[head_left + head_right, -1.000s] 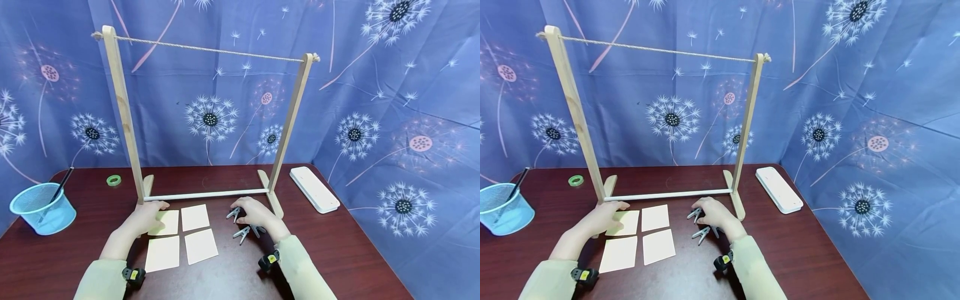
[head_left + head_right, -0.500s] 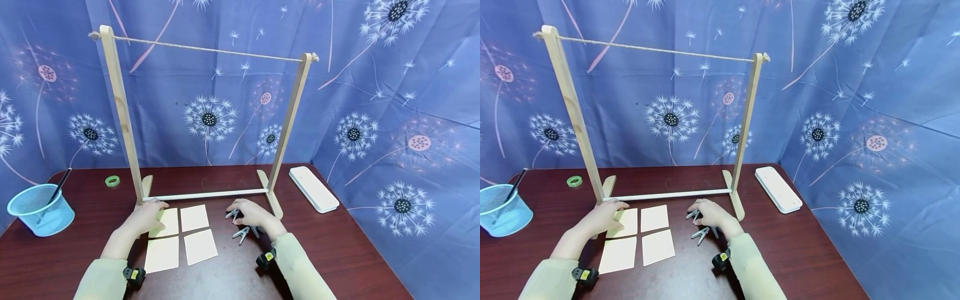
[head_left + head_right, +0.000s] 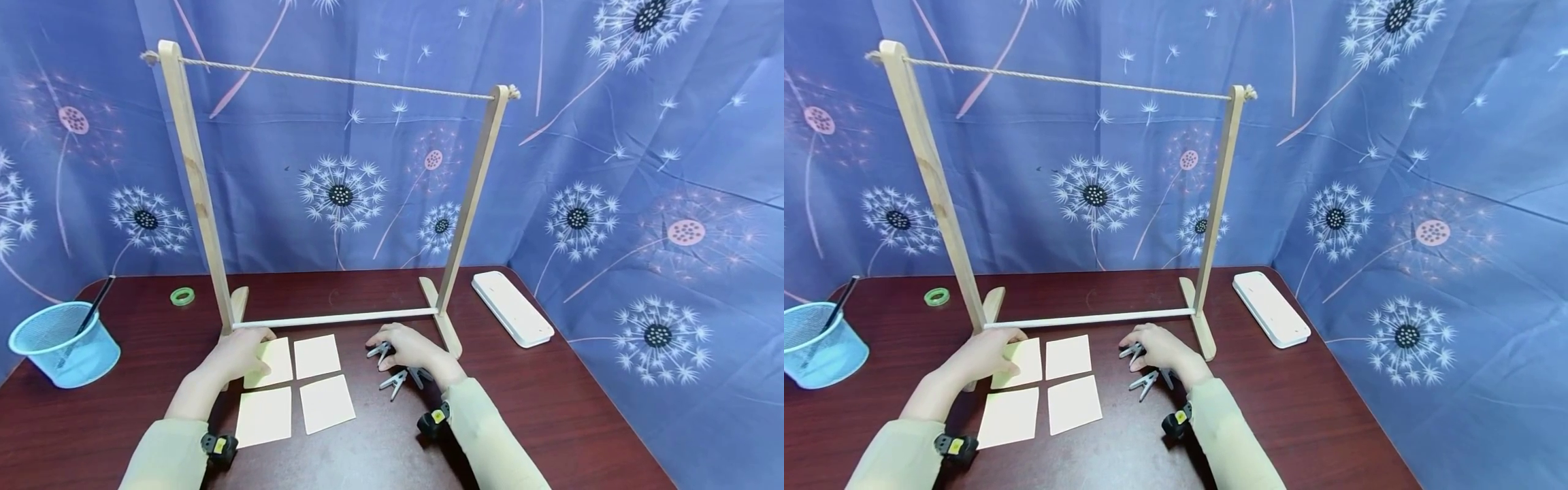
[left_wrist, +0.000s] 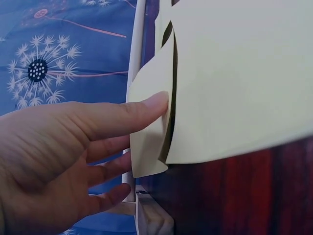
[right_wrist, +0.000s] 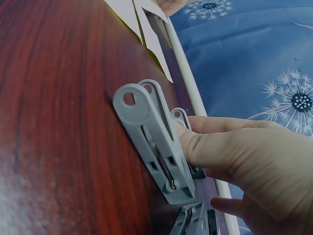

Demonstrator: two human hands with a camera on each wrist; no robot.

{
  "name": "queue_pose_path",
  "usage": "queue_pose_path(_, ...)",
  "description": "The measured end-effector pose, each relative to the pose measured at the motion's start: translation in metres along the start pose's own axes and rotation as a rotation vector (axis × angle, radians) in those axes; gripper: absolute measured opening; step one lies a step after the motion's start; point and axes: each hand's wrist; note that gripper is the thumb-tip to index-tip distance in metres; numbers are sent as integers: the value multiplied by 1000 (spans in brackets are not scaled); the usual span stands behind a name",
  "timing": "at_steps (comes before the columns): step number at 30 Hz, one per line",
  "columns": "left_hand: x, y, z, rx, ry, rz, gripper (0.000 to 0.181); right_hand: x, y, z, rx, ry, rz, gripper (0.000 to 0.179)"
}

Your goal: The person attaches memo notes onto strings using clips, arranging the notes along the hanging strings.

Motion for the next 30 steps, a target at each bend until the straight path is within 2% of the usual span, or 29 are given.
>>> queue_pose_path(5, 0, 3, -1, 20, 18, 34, 55, -2, 1, 0, 12, 26, 10, 36)
queue_pose_path(9, 1, 6, -2, 59, 20, 46, 57, -2, 0, 0, -11, 13, -7, 29)
queue_pose_path(20, 1, 14, 1, 135, -38, 37, 28, 1, 1, 4, -164, 21, -235, 23)
queue_pose_path(25, 4, 21, -1, 185, -52, 50, 24, 2, 1, 5, -241, 7, -264, 24)
queue_pose_path(30, 9, 26, -4, 226, -72, 36, 24, 4, 0, 7, -237, 12, -297, 27)
Point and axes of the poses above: each hand's wrist, its own x-axis away from the middle knuckle, its own y-axis out of the back of the hand, z = x × y, and after that the axes turned 8 degrees about z, right-handed
